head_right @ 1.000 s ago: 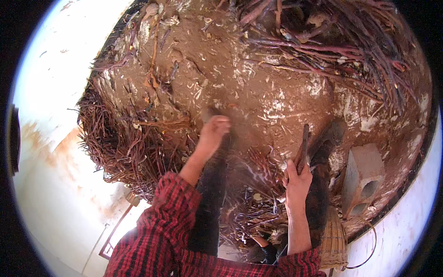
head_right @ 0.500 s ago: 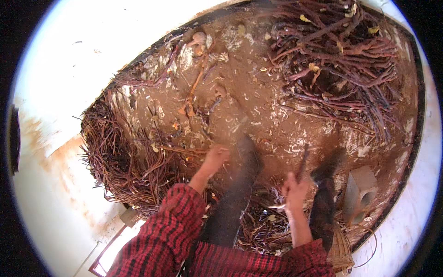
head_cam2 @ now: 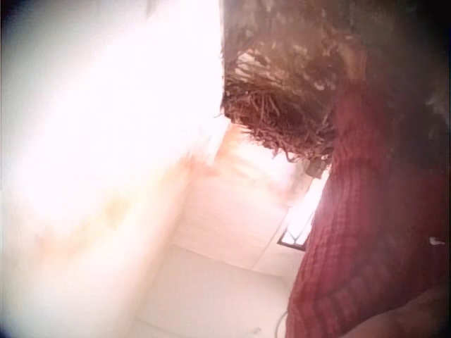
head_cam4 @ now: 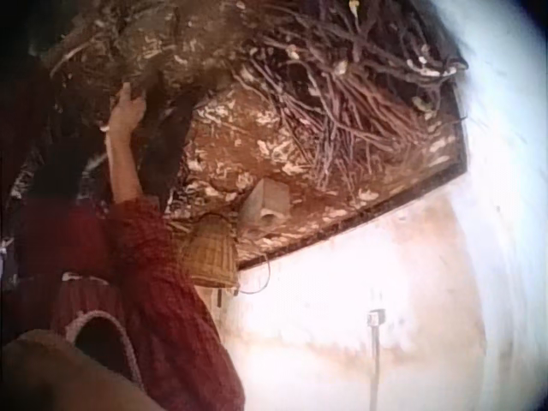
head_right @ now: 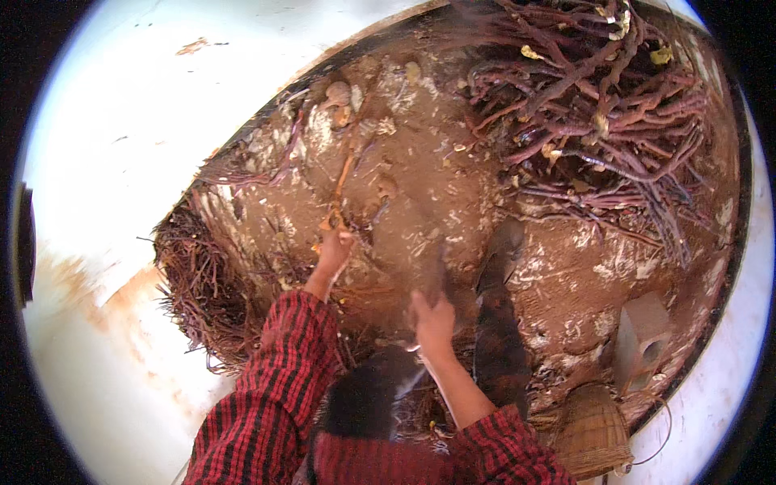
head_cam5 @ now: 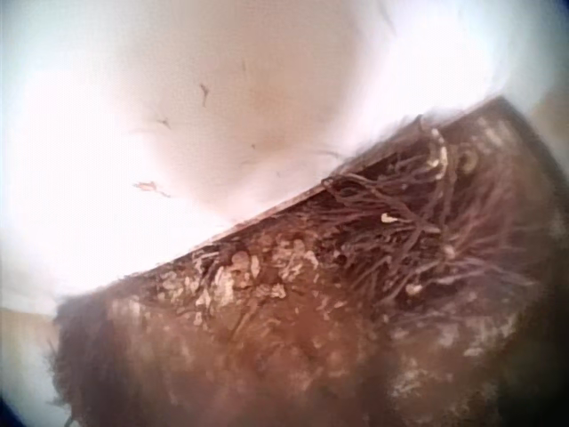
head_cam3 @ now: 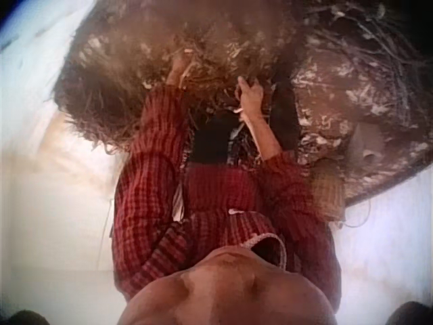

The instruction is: The person stands inside a large white container filled with muddy water and long reddish-brown roots. They repeatedly pull roots from the water, separate them by hand, and place them into a woven basket. The person also uses their hands to clear debris and mud from the container's surface.

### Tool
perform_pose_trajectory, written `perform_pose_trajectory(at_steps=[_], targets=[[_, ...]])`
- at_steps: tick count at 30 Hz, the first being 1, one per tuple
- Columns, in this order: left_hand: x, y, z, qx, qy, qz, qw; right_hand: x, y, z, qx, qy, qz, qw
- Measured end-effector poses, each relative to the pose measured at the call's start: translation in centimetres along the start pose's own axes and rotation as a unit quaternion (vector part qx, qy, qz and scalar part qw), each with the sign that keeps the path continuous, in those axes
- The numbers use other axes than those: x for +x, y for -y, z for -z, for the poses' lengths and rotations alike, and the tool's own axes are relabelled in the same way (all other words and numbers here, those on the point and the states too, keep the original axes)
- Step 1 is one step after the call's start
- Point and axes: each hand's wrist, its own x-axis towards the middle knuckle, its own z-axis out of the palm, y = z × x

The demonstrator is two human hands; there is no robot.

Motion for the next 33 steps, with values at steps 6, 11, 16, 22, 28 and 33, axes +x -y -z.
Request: perform_pose_trajectory(at_steps=[6,11,16,22,28,33], targets=[[9.0,-12.8,0.8,0.123,-0.220,-0.164,0.954,0.4,5.7,-1.6,-0.007,0.005,0.032,0.999],[16.1,-16.5,1.5,0.179,-0.275,-0.122,0.937,0.1,7.3,-3.6,0.027,-0.001,0.072,0.997],[17.5,-15.5,2.9,0.229,-0.091,-0.082,0.966,0.2,4.6,-5.0,0.002,-0.005,0.009,1.000],[8.7,-17.2,7.6,0.125,-0.148,-0.168,0.967,1.6,4.8,-6.0,0.075,-0.027,0.038,0.996],[-2.6,-22.5,19.8,-0.070,-0.217,-0.231,0.946,2.4,4.5,-5.7,0.081,-0.039,0.065,0.994],[-6.2,-27.2,23.7,-0.438,-0.132,-0.325,0.828,3.0,3.6,-4.8,0.078,-0.066,0.052,0.993]])
